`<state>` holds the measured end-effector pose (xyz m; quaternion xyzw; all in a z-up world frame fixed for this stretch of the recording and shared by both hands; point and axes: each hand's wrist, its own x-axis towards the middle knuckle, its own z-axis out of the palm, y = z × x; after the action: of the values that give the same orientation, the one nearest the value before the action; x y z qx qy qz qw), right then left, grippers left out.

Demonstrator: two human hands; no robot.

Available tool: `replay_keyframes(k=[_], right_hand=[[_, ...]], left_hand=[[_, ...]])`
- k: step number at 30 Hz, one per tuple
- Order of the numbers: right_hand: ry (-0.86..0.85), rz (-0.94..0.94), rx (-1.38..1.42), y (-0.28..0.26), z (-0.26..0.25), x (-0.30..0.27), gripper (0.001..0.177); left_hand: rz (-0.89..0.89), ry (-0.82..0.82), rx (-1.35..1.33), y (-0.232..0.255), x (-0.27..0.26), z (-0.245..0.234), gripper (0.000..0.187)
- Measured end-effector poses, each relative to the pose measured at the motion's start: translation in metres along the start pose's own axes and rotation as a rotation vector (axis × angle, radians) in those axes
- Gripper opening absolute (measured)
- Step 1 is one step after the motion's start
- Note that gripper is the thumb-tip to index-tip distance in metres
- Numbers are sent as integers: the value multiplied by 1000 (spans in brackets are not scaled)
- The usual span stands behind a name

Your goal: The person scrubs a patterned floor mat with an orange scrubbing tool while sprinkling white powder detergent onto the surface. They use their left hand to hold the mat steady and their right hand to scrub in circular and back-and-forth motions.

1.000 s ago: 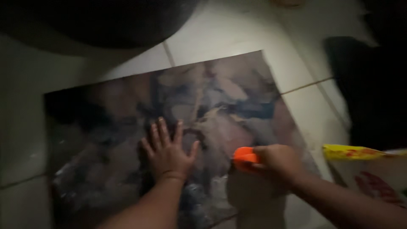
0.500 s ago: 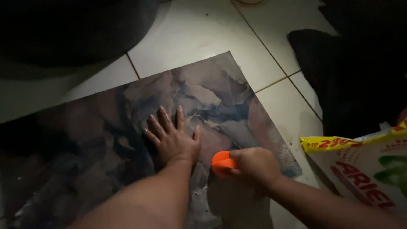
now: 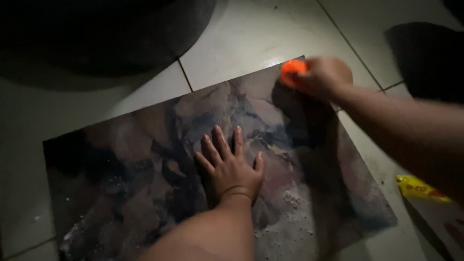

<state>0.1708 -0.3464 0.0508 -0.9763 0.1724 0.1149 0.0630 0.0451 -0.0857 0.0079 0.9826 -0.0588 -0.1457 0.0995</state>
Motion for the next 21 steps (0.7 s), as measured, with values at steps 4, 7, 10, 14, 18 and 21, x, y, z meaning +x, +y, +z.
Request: replay_keyframes(k=[4, 7, 10, 14, 18, 21], right_hand=[[-10, 29, 49, -6, -10, 29, 56], [-84, 80, 108, -12, -11, 22, 54], [-131, 74, 47, -7, -4, -14, 57], [-360, 72, -140, 11, 13, -97, 43], [-488, 4, -203, 36, 16, -186, 33], [-510, 19, -210, 57, 22, -206, 34]], left_hand=[[-8, -32, -7, 2, 0, -4, 88], [-14, -35, -15, 3, 1, -10, 87], [-31, -74, 1, 4, 1, -11, 86], [-25, -46, 34, 5, 0, -5, 89], [-18, -11, 38, 3, -1, -4, 91], [-12, -7, 38, 3, -1, -5, 87]])
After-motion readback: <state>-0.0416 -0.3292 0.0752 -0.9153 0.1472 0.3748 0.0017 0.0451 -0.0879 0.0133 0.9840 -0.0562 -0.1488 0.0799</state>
